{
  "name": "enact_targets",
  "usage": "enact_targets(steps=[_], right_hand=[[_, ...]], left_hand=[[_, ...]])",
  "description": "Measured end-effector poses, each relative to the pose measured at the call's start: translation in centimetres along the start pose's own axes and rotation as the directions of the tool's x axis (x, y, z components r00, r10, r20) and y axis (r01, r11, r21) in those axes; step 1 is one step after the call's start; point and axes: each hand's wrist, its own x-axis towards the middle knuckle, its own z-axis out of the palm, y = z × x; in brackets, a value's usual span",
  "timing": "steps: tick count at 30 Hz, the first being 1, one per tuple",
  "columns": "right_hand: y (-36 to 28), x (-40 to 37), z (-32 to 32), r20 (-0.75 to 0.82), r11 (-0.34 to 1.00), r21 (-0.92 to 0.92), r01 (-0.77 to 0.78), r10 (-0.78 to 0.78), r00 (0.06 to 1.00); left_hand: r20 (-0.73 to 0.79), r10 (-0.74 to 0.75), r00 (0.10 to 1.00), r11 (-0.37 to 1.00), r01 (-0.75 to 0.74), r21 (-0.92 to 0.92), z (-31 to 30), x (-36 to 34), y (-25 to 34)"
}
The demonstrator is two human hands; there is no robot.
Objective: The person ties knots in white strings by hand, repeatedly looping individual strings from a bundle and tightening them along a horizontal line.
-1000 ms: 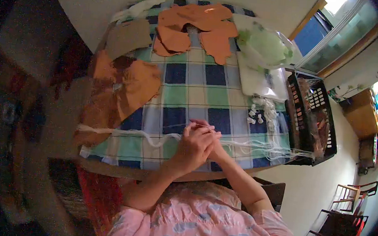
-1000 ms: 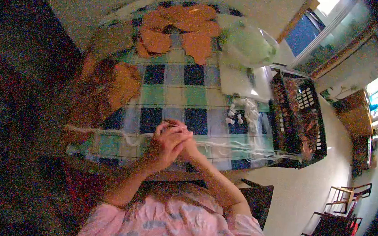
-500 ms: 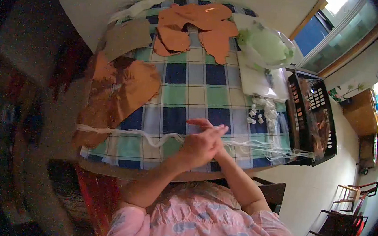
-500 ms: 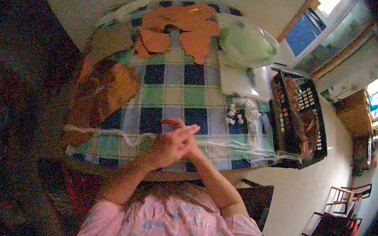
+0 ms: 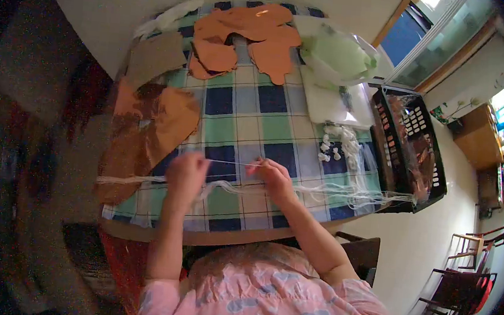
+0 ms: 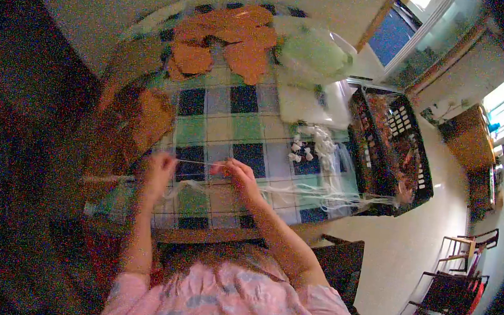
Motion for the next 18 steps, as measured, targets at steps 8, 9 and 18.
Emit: enact_targets(steps=[8, 9, 18], right_hand=[[0.8, -0.1, -0.6, -0.171, 0.979, 0.167, -0.116, 0.145, 0.975], [1.2, 0.0, -0.9, -0.143, 0.987, 0.134, -0.090, 0.109, 0.984], [1.5, -0.4, -0.7, -0.136, 0.993, 0.040, -0.108, 0.112, 0.984]], left_hand=[[-0.294, -0.180, 0.939, 0.322, -0.226, -0.919, -1.4, -0.2, -0.4], [-0.463, -0.067, 0.884, 0.681, -0.299, -0.669, -0.9, -0.2, -0.3], [-0.013, 0.090, 0.996, -0.560, 0.040, -0.828, -3.1, -2.7, 1.1]])
